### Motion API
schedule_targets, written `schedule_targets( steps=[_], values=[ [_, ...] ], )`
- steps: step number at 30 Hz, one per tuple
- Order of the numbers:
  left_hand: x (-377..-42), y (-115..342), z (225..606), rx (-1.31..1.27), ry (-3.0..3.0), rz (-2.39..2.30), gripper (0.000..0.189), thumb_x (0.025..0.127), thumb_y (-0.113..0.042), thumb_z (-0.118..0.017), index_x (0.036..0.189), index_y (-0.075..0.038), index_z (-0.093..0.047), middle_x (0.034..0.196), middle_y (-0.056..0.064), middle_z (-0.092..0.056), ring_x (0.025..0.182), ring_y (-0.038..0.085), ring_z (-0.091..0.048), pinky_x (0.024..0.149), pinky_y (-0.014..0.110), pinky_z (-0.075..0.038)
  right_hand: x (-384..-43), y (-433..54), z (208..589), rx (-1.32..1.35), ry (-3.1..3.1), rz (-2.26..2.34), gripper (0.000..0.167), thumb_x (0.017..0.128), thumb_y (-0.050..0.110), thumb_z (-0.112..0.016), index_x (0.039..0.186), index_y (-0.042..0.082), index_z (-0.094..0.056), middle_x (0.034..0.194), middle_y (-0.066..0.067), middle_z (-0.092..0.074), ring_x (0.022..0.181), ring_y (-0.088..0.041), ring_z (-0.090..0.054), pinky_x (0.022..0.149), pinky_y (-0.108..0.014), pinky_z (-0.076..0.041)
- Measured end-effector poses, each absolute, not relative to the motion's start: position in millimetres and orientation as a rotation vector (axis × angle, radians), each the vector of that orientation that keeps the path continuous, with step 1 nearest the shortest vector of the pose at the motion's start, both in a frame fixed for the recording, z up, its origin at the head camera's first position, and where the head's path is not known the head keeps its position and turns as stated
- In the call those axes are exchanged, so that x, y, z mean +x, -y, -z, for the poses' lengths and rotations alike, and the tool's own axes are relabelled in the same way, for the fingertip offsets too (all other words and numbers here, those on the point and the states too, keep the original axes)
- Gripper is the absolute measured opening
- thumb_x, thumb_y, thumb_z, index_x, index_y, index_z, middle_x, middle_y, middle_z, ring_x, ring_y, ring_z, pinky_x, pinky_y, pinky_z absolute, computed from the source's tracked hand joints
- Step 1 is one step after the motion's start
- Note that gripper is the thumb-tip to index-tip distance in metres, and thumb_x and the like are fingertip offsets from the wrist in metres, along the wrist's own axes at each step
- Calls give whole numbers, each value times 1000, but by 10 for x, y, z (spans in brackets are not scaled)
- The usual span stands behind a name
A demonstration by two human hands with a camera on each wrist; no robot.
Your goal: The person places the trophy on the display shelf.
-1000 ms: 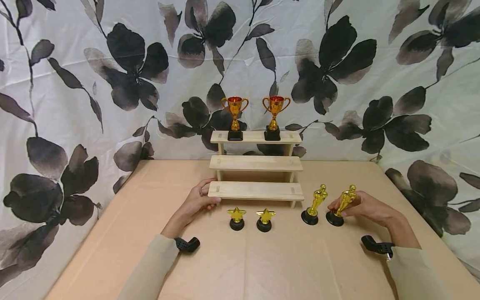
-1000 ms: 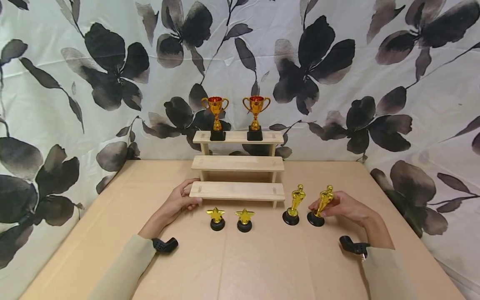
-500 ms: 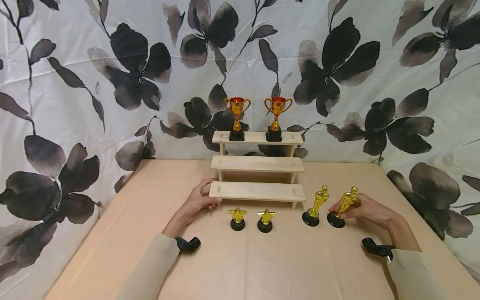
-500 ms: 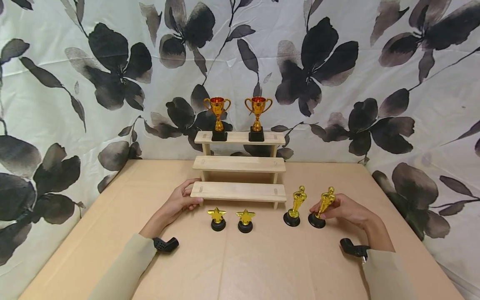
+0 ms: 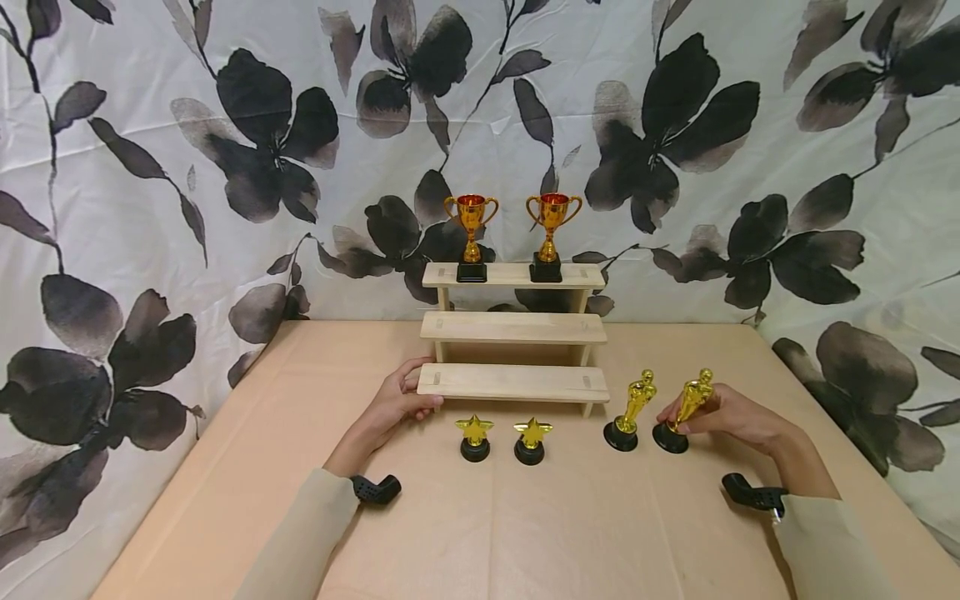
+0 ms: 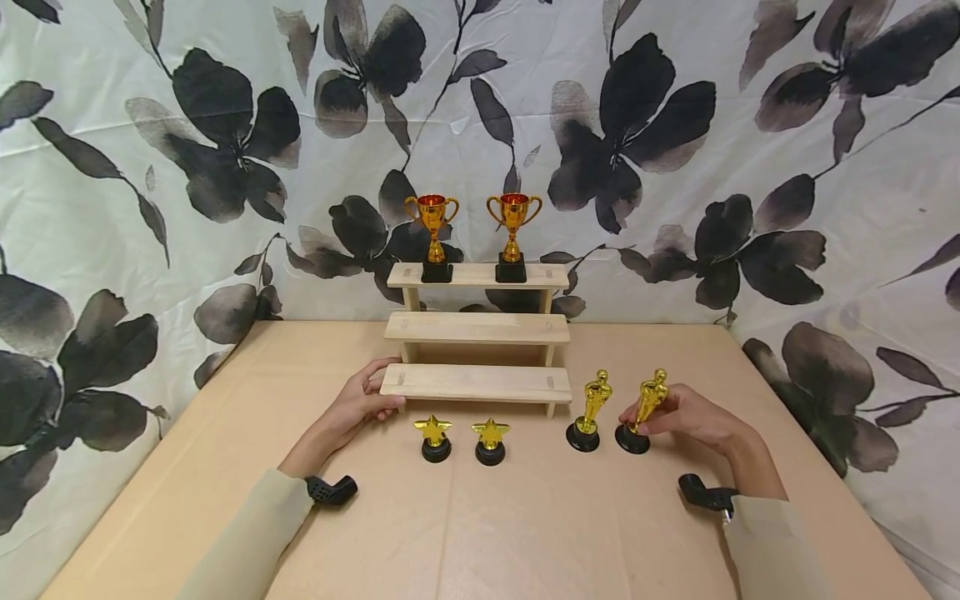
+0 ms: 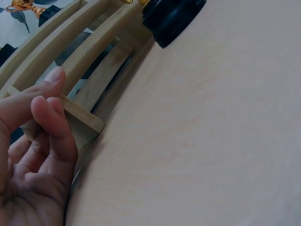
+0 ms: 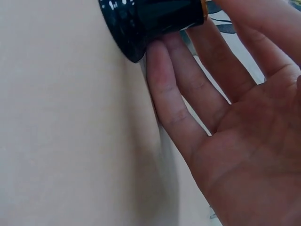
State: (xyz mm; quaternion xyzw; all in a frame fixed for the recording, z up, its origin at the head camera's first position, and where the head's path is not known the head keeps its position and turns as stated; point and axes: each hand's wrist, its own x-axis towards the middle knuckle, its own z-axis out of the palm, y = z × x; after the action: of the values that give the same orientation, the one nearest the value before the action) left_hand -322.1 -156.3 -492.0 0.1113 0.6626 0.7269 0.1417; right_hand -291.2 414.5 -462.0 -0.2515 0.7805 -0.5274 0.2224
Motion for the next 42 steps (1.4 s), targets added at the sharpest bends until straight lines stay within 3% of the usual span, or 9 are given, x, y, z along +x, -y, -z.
schedule_targets(
  steps=[18, 28, 34, 42],
  values=[
    [-3230, 1576, 4932, 329, -1917, -2093, 82, 88, 2, -77, 156, -15, -36, 99, 4, -72, 65, 11, -58, 57, 20, -49, -2859, -4145, 4477, -644, -2383, 1399, 23, 97, 4, -67, 117, -7, -71, 115, -8, -77, 107, -8, -72, 92, -18, -53],
    [-3229, 1573, 4930, 333, -1922, -2092, 81, 88, 2, -77, 156, -15, -36, 96, 4, -72, 65, 11, -58, 57, 20, -49, -2803, -4083, 4337, -504, -2479, 1386, 32, 100, 12, -66, 127, -5, -69, 121, -4, -77, 111, 1, -68, 91, -16, -49],
    [-3223, 1579, 4931, 326, -1922, -2091, 81, 89, 2, -77, 156, -16, -36, 98, 4, -72, 66, 11, -59, 58, 20, -49, -2770, -4045, 4249, -534, -2526, 1419, 31, 100, 11, -66, 127, -6, -68, 119, -5, -78, 108, -1, -70, 89, -18, -53],
    [-3214, 1573, 4927, 328, -1919, -2090, 82, 88, 1, -78, 157, -15, -36, 99, 4, -72, 66, 11, -58, 58, 20, -49, -2748, -3992, 4145, -557, -2624, 1513, 30, 98, 7, -69, 123, -10, -68, 111, 5, -79, 100, -4, -74, 84, -18, -56]
  ],
)
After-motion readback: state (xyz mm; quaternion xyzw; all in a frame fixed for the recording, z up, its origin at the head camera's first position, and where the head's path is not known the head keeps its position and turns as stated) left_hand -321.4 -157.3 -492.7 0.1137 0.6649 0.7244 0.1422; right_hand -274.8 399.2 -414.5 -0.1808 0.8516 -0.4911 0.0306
